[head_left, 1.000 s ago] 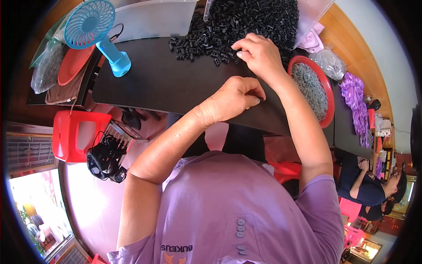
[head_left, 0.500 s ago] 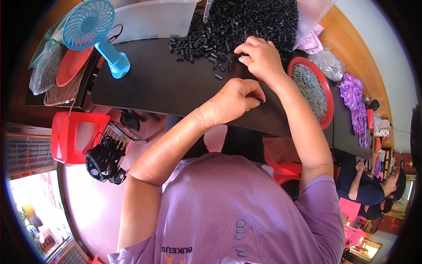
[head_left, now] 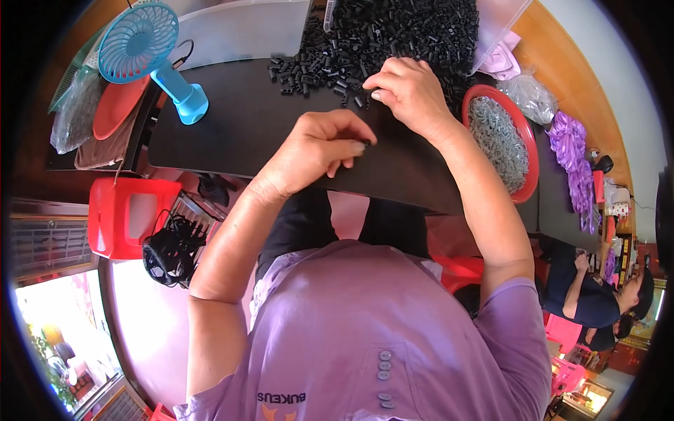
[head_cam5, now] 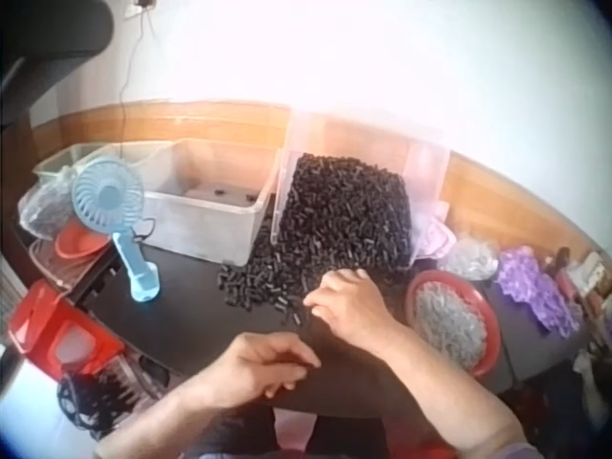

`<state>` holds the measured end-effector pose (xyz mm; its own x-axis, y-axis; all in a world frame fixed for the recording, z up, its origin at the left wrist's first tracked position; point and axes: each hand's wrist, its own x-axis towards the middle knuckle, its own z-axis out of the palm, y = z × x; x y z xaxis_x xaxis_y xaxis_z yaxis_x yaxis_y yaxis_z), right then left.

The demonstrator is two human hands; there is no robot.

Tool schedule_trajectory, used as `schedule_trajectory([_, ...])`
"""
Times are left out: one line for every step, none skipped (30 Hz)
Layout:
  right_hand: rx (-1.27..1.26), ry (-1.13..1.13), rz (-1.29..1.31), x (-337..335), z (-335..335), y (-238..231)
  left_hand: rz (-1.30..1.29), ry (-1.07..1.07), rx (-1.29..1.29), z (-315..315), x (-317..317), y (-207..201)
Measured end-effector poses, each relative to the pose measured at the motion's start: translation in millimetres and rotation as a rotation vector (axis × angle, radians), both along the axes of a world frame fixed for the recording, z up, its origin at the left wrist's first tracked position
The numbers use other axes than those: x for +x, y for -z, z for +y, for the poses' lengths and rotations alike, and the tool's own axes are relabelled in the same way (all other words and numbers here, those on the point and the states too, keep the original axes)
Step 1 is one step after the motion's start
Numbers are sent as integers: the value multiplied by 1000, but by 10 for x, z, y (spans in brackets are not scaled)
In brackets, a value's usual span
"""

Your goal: The person assembles small components by taking black plastic pieces from the table and metal springs from a red dish, then inserting each spring into a plastic piece by hand.

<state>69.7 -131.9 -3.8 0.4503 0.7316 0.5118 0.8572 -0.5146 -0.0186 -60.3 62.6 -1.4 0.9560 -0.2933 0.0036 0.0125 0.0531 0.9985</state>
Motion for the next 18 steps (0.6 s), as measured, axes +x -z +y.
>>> schedule_trajectory([-6,12,4,5,-1,27,24,-20,-6,25,19,46])
schedule_trajectory([-13,25,9,9,-2,49,30,-1,-20,24,7,0])
schedule_trajectory([-9,26,11,22,-4,61,32,0,-15,14,19,-33])
schedule_trajectory([-3,20,9,40,-9,70,52,16,6,-1,54,-61])
schedule_trajectory([3,15,5,47,-11,70,71,33,27,-5,87,-84])
schedule_trajectory([7,16,6,53,-6,78,85,29,43,8,146,-58])
schedule_trajectory([13,11,-29,56,4,91,104,-7,-28,-5,180,-52])
schedule_trajectory([18,6,-64,52,13,91,122,-43,-99,-18,221,-41])
schedule_trajectory([21,8,-65,40,8,86,87,-63,-112,-18,274,-1])
schedule_trajectory([24,19,-68,24,0,77,86,-61,-110,-34,268,25])
schedule_trajectory([29,30,-72,9,0,63,83,-119,-153,-56,260,31])
schedule_trajectory([32,31,-72,-5,-3,42,79,-177,-197,-75,255,33])
schedule_trajectory([84,38,-33,-18,-9,15,78,-176,-193,-88,257,32])
schedule_trajectory([134,44,6,-41,-18,-22,75,-217,-211,-103,260,30])
schedule_trajectory([197,21,91,-69,-39,-55,71,-258,-229,-114,263,29])
schedule_trajectory([199,20,91,-103,-51,-68,71,-259,-228,-122,266,31])
schedule_trajectory([232,38,257,-138,-69,-83,92,-266,-207,-131,278,27])
schedule_trajectory([264,54,424,-158,-84,-91,113,-273,-185,-139,290,25])
